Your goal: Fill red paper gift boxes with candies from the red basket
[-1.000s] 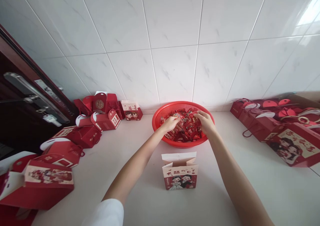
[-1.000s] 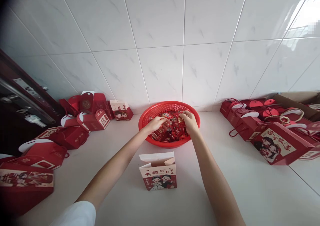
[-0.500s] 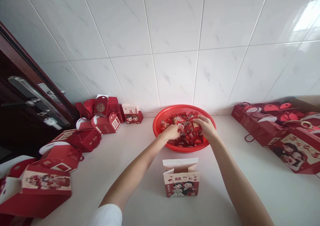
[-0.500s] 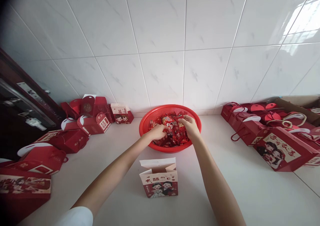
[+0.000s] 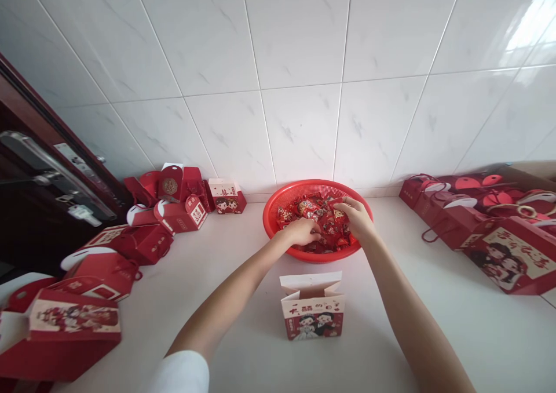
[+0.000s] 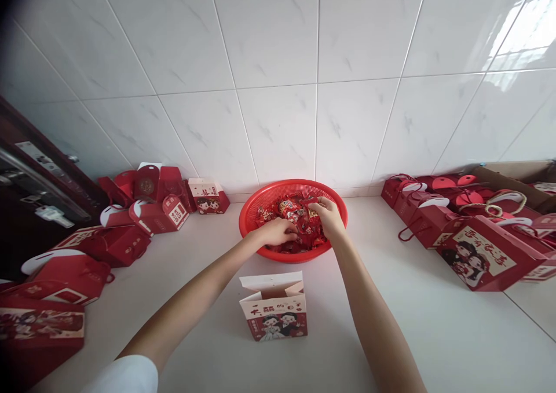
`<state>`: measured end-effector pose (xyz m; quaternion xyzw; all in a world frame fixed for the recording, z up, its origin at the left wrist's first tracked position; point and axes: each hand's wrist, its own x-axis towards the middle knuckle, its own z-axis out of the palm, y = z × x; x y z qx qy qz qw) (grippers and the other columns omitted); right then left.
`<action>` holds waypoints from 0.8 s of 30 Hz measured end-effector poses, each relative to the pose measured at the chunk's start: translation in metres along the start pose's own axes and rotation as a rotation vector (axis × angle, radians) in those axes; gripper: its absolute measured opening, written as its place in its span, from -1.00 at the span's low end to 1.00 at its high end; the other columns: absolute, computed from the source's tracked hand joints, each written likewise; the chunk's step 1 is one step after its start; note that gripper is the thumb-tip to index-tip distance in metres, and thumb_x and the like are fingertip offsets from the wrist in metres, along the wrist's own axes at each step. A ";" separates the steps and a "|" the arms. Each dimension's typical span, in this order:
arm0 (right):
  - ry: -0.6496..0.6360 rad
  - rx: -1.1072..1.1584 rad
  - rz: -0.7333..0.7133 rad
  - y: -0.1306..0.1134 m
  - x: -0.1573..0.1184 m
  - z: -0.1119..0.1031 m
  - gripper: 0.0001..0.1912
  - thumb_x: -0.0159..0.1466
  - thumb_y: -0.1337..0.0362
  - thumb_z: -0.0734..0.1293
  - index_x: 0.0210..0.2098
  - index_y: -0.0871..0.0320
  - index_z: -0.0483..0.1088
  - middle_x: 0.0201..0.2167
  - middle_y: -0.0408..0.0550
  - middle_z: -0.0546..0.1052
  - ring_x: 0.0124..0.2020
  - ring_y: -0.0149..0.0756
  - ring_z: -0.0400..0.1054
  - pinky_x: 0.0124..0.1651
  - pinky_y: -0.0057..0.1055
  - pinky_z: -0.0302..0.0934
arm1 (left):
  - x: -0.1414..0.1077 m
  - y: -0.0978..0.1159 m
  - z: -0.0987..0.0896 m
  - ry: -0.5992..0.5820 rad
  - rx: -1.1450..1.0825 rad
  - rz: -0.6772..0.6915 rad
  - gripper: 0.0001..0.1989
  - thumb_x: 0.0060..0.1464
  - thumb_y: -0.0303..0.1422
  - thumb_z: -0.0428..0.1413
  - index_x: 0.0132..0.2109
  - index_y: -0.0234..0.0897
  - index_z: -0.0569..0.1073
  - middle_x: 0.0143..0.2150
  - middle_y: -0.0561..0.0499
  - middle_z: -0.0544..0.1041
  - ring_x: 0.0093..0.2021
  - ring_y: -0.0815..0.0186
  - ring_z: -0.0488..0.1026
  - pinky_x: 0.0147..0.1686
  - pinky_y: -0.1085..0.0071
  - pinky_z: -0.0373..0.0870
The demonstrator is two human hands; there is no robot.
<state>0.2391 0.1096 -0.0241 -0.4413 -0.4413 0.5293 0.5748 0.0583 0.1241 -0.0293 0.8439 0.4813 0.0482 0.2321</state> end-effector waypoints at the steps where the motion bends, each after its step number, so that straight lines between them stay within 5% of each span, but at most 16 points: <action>1: 0.002 -0.002 -0.003 0.000 -0.001 0.000 -0.76 -0.07 0.14 0.49 -0.51 0.08 0.38 -0.47 -0.13 0.53 -0.45 -0.27 0.40 -0.38 -0.34 0.31 | 0.000 -0.001 0.000 0.019 -0.004 0.002 -0.88 0.14 -0.36 0.19 -0.32 -0.17 0.64 -0.40 -0.03 0.63 -0.32 0.16 0.57 -0.25 0.38 0.38; 15: 0.056 0.088 0.008 0.005 0.006 -0.002 -0.66 -0.12 0.07 0.55 -0.58 0.06 0.34 -0.62 -0.15 0.46 -0.49 -0.23 0.40 -0.44 -0.32 0.30 | 0.004 -0.007 -0.002 0.429 -0.281 -0.011 -0.76 0.24 -0.27 0.11 -0.26 -0.26 0.63 -0.32 -0.05 0.65 -0.27 0.15 0.56 -0.16 0.32 0.40; 20: -0.090 0.078 0.030 0.007 0.008 -0.006 -0.69 -0.10 0.07 0.56 -0.45 0.07 0.48 -0.48 -0.13 0.57 -0.38 -0.19 0.47 -0.31 -0.30 0.37 | 0.003 -0.008 -0.006 0.546 -0.346 0.046 -0.64 0.26 -0.18 0.07 -0.39 -0.29 0.58 -0.45 0.02 0.59 -0.34 0.21 0.50 -0.23 0.36 0.38; 24: -0.154 0.061 0.021 0.006 0.007 -0.007 -0.67 -0.06 0.03 0.55 -0.41 0.06 0.48 -0.41 -0.09 0.59 -0.32 -0.17 0.49 -0.25 -0.27 0.40 | 0.004 -0.009 -0.007 0.602 -0.476 0.060 -0.65 0.27 -0.18 0.05 -0.26 -0.32 0.62 -0.30 -0.05 0.66 -0.25 0.15 0.55 -0.20 0.34 0.41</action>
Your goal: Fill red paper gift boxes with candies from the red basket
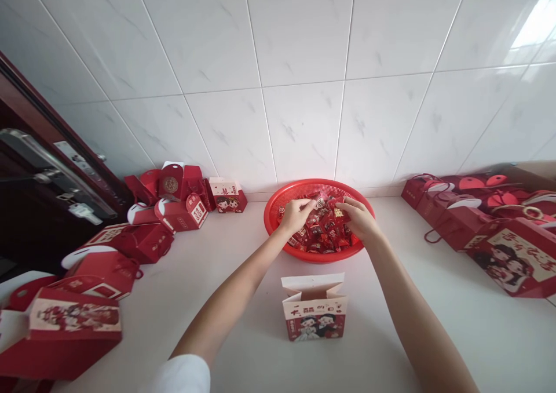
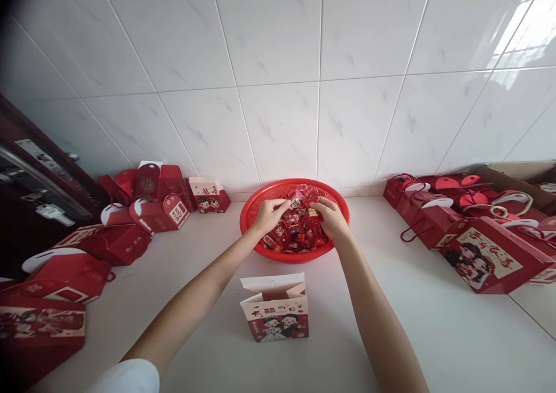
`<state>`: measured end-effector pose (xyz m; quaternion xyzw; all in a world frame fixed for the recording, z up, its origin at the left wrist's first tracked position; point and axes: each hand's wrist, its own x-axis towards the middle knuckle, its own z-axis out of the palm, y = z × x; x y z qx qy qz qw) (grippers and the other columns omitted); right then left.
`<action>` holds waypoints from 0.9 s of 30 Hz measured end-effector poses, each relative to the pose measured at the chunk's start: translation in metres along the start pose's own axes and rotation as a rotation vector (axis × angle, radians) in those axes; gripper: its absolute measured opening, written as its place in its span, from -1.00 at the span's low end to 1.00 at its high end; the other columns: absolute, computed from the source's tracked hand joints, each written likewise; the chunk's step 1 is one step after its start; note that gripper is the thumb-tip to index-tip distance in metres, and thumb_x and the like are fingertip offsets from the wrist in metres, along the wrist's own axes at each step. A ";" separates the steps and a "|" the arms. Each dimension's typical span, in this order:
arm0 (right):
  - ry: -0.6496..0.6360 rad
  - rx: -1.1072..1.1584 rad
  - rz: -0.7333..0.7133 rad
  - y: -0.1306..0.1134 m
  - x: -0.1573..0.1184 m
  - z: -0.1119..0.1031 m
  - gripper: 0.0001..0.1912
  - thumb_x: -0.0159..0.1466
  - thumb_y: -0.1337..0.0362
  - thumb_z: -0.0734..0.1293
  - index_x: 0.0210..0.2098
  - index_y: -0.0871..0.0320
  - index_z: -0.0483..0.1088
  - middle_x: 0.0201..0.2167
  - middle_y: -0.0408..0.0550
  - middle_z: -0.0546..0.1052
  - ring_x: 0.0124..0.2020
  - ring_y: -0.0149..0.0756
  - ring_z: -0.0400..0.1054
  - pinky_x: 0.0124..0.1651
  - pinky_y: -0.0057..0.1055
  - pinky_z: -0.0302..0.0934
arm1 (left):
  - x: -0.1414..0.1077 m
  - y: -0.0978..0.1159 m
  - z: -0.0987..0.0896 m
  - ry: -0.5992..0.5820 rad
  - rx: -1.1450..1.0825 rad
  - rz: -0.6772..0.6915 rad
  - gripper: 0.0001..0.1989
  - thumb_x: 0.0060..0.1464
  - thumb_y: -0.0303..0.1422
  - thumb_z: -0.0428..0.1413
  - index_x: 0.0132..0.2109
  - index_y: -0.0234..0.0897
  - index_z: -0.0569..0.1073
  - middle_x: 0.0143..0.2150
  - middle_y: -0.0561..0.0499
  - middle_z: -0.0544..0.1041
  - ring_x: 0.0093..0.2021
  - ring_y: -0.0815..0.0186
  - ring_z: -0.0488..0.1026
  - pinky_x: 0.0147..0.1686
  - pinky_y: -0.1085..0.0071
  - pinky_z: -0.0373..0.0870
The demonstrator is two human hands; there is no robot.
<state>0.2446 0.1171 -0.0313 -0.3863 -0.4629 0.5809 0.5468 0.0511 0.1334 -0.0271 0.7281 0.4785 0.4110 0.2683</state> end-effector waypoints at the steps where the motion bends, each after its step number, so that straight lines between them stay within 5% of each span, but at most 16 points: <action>1: -0.021 0.001 0.004 -0.001 -0.001 0.000 -0.67 -0.04 0.02 0.55 -0.40 0.05 0.48 -0.38 -0.09 0.60 -0.31 -0.16 0.49 -0.25 -0.27 0.41 | 0.000 0.000 0.000 -0.004 -0.021 0.002 -0.65 0.26 -0.18 0.05 -0.24 -0.32 0.63 -0.27 -0.06 0.67 -0.23 0.14 0.56 -0.19 0.33 0.42; 4: -0.068 0.027 0.048 -0.002 -0.002 0.000 -0.68 -0.03 0.06 0.57 -0.36 0.06 0.50 -0.32 -0.09 0.61 -0.28 -0.18 0.50 -0.27 -0.31 0.41 | -0.001 0.001 0.002 -0.088 -0.039 0.041 -0.65 0.26 -0.18 0.05 -0.26 -0.32 0.64 -0.24 -0.08 0.67 -0.18 0.11 0.57 -0.12 0.30 0.43; 8: 0.036 0.081 0.071 -0.001 -0.001 -0.001 -0.68 -0.08 0.13 0.57 -0.37 0.09 0.53 -0.39 -0.09 0.60 -0.32 -0.19 0.49 -0.30 -0.32 0.40 | -0.003 0.003 0.005 -0.189 -0.007 0.013 -0.67 0.28 -0.23 0.04 -0.16 -0.31 0.65 -0.15 -0.09 0.68 -0.11 0.11 0.58 -0.03 0.28 0.45; 14: 0.108 0.075 0.046 0.003 0.002 -0.003 -0.69 -0.04 0.12 0.54 -0.32 0.09 0.55 -0.36 -0.07 0.60 -0.30 -0.16 0.50 -0.30 -0.25 0.43 | -0.002 0.005 0.004 -0.250 0.299 -0.121 -0.78 0.16 -0.47 0.14 -0.12 -0.30 0.66 -0.11 -0.13 0.69 -0.08 0.09 0.61 -0.02 0.28 0.48; 20: 0.125 0.093 0.028 -0.002 -0.002 0.001 -0.75 -0.05 0.14 0.54 -0.38 0.07 0.58 -0.30 -0.03 0.62 -0.28 -0.12 0.50 -0.42 -0.33 0.42 | -0.007 0.009 0.006 -0.449 0.492 -0.108 -0.74 0.11 -0.54 0.16 -0.12 -0.20 0.66 -0.09 -0.05 0.69 -0.02 0.14 0.61 0.00 0.37 0.46; 27: 0.209 0.129 -0.001 -0.003 -0.001 0.003 -0.69 -0.08 0.15 0.52 -0.32 0.06 0.58 -0.35 -0.07 0.63 -0.28 -0.11 0.49 -0.41 -0.32 0.38 | -0.008 0.010 0.004 -0.460 0.623 -0.185 -0.59 0.02 -0.64 0.13 -0.03 -0.21 0.63 0.02 -0.15 0.64 0.13 0.06 0.53 0.05 0.33 0.42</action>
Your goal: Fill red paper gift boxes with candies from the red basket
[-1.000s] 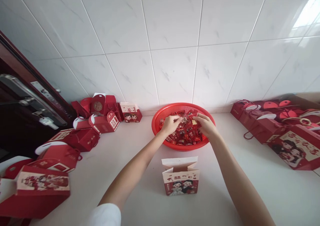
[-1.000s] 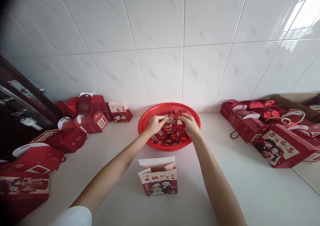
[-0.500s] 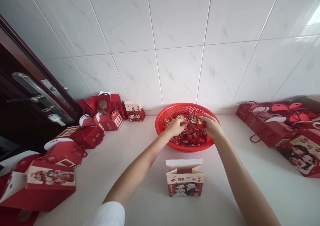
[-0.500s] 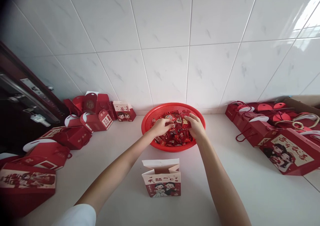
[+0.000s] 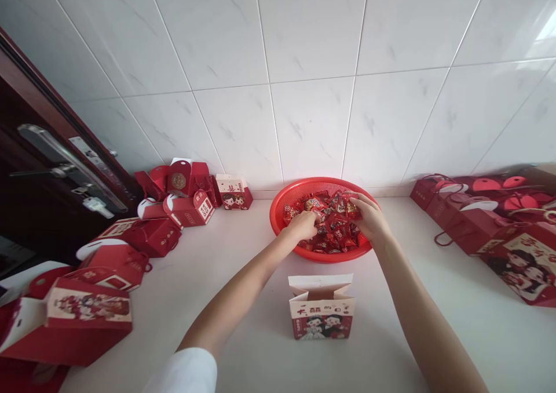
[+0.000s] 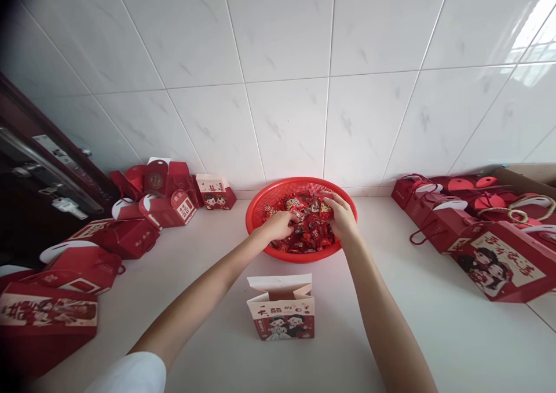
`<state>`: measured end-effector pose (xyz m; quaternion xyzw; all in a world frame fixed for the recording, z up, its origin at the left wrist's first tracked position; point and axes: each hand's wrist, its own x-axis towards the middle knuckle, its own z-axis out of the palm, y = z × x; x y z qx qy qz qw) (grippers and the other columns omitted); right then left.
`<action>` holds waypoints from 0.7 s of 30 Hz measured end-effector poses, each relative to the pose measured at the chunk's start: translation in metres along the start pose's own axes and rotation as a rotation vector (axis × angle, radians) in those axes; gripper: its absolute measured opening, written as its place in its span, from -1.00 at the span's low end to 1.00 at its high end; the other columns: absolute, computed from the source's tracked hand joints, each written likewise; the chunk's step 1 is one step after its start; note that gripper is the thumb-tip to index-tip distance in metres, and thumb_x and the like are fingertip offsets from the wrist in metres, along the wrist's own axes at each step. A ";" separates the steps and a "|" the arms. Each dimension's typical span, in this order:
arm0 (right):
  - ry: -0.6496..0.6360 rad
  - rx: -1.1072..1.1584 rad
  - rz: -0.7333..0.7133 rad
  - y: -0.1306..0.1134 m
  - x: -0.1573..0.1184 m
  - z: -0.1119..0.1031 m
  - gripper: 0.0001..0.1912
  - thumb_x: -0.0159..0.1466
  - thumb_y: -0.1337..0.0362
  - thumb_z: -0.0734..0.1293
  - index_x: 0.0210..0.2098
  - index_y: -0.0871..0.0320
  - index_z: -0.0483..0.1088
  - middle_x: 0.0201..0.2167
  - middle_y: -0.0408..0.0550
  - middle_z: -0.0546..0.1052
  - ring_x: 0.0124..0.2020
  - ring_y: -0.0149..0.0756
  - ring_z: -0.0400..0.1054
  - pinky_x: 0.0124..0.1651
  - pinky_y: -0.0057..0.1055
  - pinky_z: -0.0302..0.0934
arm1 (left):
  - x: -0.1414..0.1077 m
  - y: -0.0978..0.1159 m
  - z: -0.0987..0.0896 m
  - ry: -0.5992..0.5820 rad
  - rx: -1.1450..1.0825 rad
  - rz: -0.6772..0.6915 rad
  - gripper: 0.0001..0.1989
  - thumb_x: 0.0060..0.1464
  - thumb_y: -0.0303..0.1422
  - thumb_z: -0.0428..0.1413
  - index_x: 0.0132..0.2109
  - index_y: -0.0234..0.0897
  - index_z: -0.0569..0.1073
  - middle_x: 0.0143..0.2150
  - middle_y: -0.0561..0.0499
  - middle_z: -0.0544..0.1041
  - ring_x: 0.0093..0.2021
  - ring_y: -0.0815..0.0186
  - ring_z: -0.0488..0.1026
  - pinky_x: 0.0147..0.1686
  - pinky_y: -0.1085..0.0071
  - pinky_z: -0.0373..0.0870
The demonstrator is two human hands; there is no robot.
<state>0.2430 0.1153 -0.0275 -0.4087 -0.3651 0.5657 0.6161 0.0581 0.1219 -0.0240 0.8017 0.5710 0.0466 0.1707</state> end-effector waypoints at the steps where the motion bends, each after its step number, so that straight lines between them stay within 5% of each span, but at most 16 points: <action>1: 0.003 0.001 -0.001 0.000 0.000 0.000 -0.70 -0.07 0.15 0.52 -0.32 0.06 0.58 -0.34 -0.07 0.63 -0.27 -0.11 0.49 -0.40 -0.32 0.37 | 0.000 0.000 0.000 -0.001 0.006 -0.008 -0.57 0.02 -0.65 0.12 -0.01 -0.19 0.62 0.04 -0.14 0.64 0.14 0.07 0.52 0.06 0.34 0.41; 9: 0.052 0.017 0.016 0.000 0.002 0.000 -0.65 -0.09 0.18 0.50 -0.26 0.08 0.57 -0.39 -0.11 0.62 -0.37 -0.19 0.45 -0.46 -0.35 0.28 | 0.007 -0.005 -0.008 -0.024 0.029 -0.078 -0.52 0.02 -0.65 0.08 0.06 -0.24 0.59 0.04 -0.21 0.63 0.08 0.05 0.56 -0.05 0.35 0.45; 16: 0.063 0.022 -0.005 0.002 0.005 0.000 -0.66 -0.09 0.16 0.49 -0.30 0.08 0.57 -0.47 -0.12 0.58 -0.38 -0.18 0.44 -0.43 -0.34 0.29 | 0.019 -0.026 -0.026 -0.079 0.067 -0.030 -0.78 0.11 -0.41 0.19 -0.09 -0.19 0.63 -0.01 -0.09 0.66 0.03 0.10 0.57 -0.05 0.38 0.43; 21: 0.065 0.037 0.006 0.000 0.003 0.001 -0.70 -0.13 0.18 0.50 -0.37 0.10 0.57 -0.52 -0.14 0.55 -0.43 -0.23 0.41 -0.47 -0.38 0.26 | 0.016 -0.031 -0.025 -0.124 0.132 -0.019 -0.64 -0.13 -0.24 0.37 -0.12 -0.18 0.62 -0.07 -0.09 0.66 0.01 0.01 0.57 -0.07 0.35 0.44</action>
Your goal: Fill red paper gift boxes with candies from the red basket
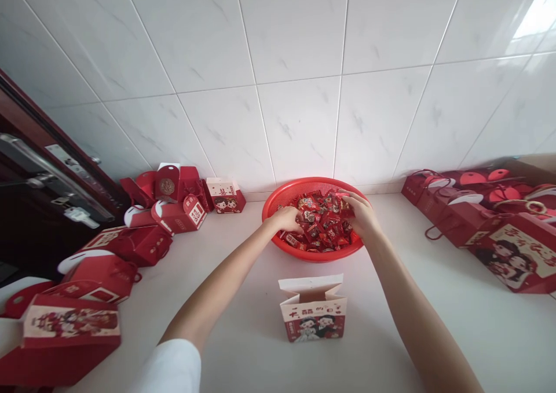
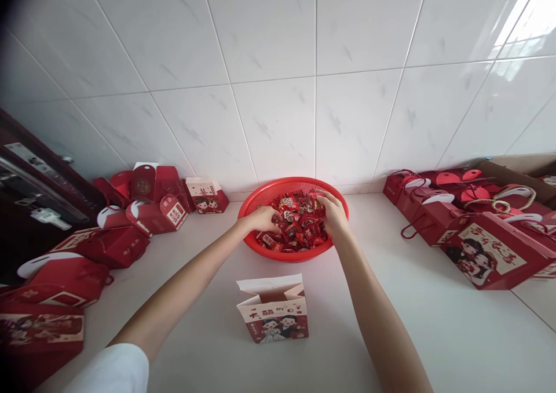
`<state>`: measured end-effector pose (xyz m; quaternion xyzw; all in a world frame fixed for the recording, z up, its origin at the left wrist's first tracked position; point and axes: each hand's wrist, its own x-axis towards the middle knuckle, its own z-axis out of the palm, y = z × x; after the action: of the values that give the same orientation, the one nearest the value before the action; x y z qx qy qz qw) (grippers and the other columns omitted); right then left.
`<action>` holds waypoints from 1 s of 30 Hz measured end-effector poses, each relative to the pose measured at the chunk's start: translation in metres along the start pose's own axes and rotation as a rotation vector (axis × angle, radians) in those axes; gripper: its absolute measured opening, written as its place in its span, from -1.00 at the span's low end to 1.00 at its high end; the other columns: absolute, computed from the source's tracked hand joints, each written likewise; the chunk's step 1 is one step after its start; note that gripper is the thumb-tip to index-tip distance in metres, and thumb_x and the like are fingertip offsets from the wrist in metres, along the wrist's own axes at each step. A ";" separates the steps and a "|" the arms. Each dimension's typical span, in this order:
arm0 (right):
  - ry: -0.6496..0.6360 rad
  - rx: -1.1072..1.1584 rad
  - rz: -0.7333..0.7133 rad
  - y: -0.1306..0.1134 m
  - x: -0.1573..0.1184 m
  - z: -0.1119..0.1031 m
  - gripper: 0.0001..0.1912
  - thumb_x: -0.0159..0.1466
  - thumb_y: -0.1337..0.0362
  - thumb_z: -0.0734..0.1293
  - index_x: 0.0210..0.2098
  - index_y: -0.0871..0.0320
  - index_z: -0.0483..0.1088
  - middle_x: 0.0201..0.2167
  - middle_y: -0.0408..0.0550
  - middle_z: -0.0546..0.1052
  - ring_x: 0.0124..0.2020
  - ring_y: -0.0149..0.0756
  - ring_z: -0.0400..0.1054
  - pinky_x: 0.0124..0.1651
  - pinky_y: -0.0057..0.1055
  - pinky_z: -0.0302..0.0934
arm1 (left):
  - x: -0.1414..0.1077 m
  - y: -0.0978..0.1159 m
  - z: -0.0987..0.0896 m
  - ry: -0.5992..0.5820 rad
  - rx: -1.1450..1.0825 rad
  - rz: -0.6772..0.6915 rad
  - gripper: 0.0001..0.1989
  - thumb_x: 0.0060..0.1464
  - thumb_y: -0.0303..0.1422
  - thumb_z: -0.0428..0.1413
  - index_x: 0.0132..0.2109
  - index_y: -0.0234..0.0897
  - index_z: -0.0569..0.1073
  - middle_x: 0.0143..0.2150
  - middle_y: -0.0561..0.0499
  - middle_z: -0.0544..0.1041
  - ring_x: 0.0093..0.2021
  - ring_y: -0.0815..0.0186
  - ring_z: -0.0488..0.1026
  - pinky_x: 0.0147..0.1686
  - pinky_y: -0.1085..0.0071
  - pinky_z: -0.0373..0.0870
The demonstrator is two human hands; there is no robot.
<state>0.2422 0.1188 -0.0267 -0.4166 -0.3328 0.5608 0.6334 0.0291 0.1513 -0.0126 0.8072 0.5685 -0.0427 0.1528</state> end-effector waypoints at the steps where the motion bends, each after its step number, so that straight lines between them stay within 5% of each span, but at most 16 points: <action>1: -0.004 -0.003 0.000 0.000 0.000 0.000 -0.70 -0.13 0.18 0.50 -0.37 0.10 0.57 -0.52 -0.13 0.55 -0.43 -0.23 0.41 -0.47 -0.38 0.25 | -0.002 0.001 0.002 0.003 0.024 -0.011 -0.57 -0.19 -0.22 0.40 -0.11 -0.19 0.61 -0.06 -0.12 0.65 0.02 -0.03 0.56 -0.07 0.31 0.45; 5: -0.010 -0.013 -0.001 -0.001 -0.002 0.000 -0.73 -0.12 0.18 0.50 -0.39 0.10 0.58 -0.50 -0.12 0.56 -0.44 -0.25 0.40 -0.46 -0.38 0.26 | -0.008 0.007 0.008 0.003 0.091 -0.045 -0.43 -0.28 -0.23 0.42 -0.04 -0.20 0.56 -0.04 -0.22 0.63 0.00 -0.13 0.56 -0.09 0.21 0.46; 11: 0.010 -0.035 -0.028 0.002 0.000 -0.002 -0.71 -0.09 0.16 0.52 -0.35 0.09 0.58 -0.43 -0.10 0.59 -0.44 -0.24 0.41 -0.44 -0.33 0.27 | -0.003 0.003 0.005 0.007 -0.007 -0.004 -0.68 -0.09 -0.26 0.35 -0.14 -0.23 0.59 -0.14 -0.11 0.66 -0.10 0.03 0.60 -0.18 0.36 0.46; 14: 0.035 -0.037 -0.033 0.003 0.002 -0.003 -0.69 -0.09 0.16 0.52 -0.33 0.08 0.58 -0.41 -0.10 0.60 -0.46 -0.25 0.41 -0.45 -0.33 0.27 | 0.003 0.001 0.003 0.230 -0.244 0.036 -0.64 0.17 -0.22 0.17 0.06 -0.28 0.53 -0.01 -0.11 0.64 -0.02 0.13 0.59 -0.07 0.37 0.46; 18: 0.060 -0.003 -0.021 0.003 0.004 -0.002 -0.67 -0.11 0.21 0.51 -0.31 0.09 0.59 -0.40 -0.12 0.61 -0.48 -0.30 0.39 -0.51 -0.39 0.25 | 0.010 0.000 0.005 0.492 -0.536 0.000 -0.42 0.19 -0.23 0.18 0.31 -0.28 0.34 0.17 -0.18 0.55 0.13 0.15 0.52 0.06 0.32 0.45; 22: 0.067 0.003 -0.019 0.002 0.003 -0.002 -0.72 -0.10 0.22 0.51 -0.34 0.08 0.60 -0.42 -0.12 0.60 -0.46 -0.28 0.39 -0.50 -0.38 0.27 | 0.006 -0.005 0.008 0.332 -0.366 0.020 -0.75 0.22 -0.37 0.11 -0.01 -0.25 0.59 0.04 -0.09 0.64 0.06 0.18 0.56 0.06 0.35 0.43; 26: 0.070 0.017 -0.019 0.002 0.003 -0.001 -0.73 -0.12 0.23 0.49 -0.37 0.07 0.60 -0.43 -0.13 0.59 -0.43 -0.26 0.40 -0.46 -0.37 0.29 | -0.004 -0.007 0.006 0.138 -0.282 0.086 -0.92 0.03 -0.35 0.26 -0.29 -0.19 0.64 -0.23 0.01 0.69 -0.15 0.19 0.60 -0.09 0.41 0.44; 30: 0.082 0.020 -0.024 0.002 0.004 -0.002 -0.72 -0.14 0.27 0.46 -0.37 0.07 0.58 -0.45 -0.16 0.56 -0.43 -0.28 0.37 -0.43 -0.37 0.29 | -0.015 0.005 0.003 -0.148 -0.131 0.194 -0.74 -0.12 -0.09 0.33 -0.42 -0.19 0.59 -0.36 0.00 0.63 -0.23 0.14 0.57 -0.16 0.39 0.43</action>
<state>0.2437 0.1225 -0.0298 -0.4288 -0.3061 0.5390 0.6572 0.0282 0.1353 -0.0104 0.8412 0.4766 -0.0498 0.2503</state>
